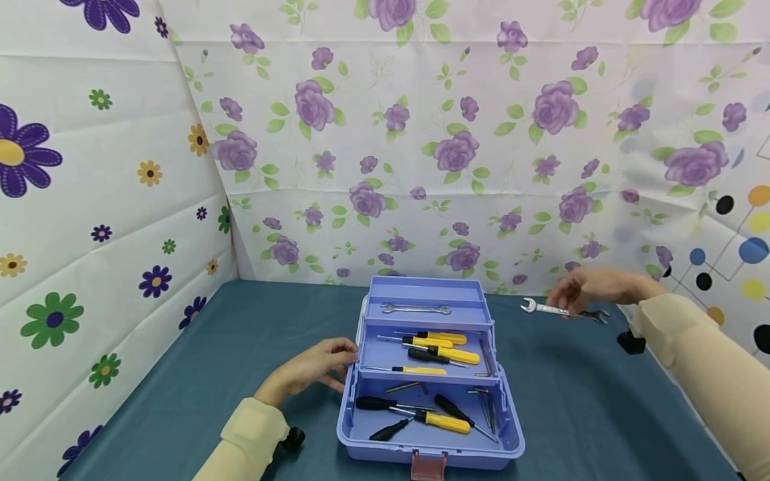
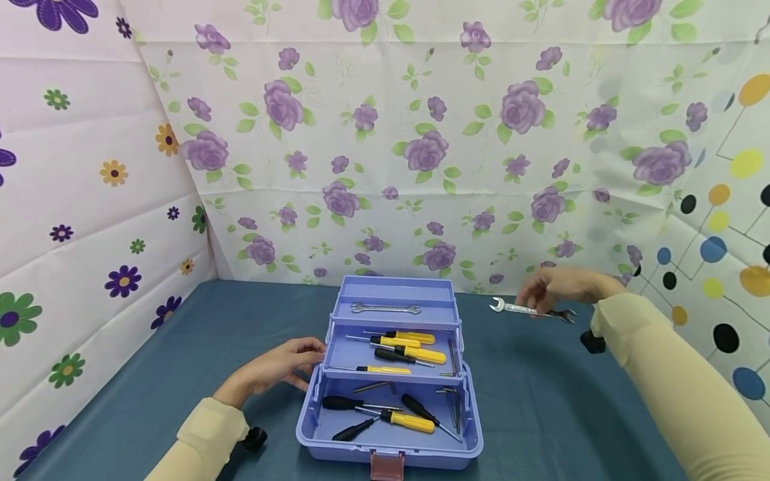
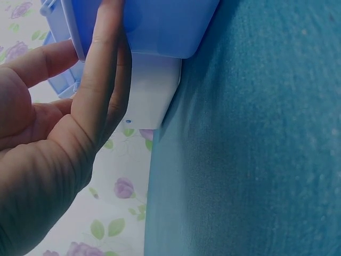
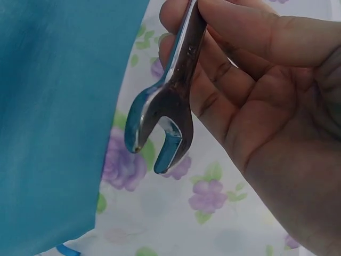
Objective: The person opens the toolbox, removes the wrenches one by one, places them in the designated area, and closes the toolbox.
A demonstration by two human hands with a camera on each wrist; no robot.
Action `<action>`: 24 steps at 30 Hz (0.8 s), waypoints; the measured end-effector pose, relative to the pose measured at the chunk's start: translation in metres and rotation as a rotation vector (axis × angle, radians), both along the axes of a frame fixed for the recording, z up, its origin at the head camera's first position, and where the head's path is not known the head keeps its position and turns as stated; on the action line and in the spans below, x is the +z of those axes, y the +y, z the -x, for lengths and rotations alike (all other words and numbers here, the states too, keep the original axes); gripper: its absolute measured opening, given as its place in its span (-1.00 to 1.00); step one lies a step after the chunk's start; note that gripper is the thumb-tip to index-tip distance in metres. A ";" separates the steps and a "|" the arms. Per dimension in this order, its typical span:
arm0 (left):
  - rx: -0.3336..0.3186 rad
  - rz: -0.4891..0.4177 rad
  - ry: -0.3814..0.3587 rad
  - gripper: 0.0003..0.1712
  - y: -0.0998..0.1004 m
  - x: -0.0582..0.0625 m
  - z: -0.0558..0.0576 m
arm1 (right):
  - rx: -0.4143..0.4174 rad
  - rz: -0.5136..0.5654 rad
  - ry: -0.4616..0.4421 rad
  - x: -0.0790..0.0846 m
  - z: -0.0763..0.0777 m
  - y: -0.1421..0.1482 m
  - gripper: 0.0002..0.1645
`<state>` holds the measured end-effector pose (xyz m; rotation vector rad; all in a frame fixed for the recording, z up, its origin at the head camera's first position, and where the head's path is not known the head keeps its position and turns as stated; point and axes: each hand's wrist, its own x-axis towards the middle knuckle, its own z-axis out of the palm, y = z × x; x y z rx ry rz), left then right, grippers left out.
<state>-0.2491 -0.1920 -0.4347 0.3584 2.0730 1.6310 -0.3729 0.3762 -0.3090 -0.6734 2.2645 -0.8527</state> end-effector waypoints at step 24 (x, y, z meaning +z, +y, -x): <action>-0.003 0.000 0.004 -0.60 0.000 0.001 -0.001 | -0.044 0.001 -0.059 -0.054 -0.005 0.024 -0.51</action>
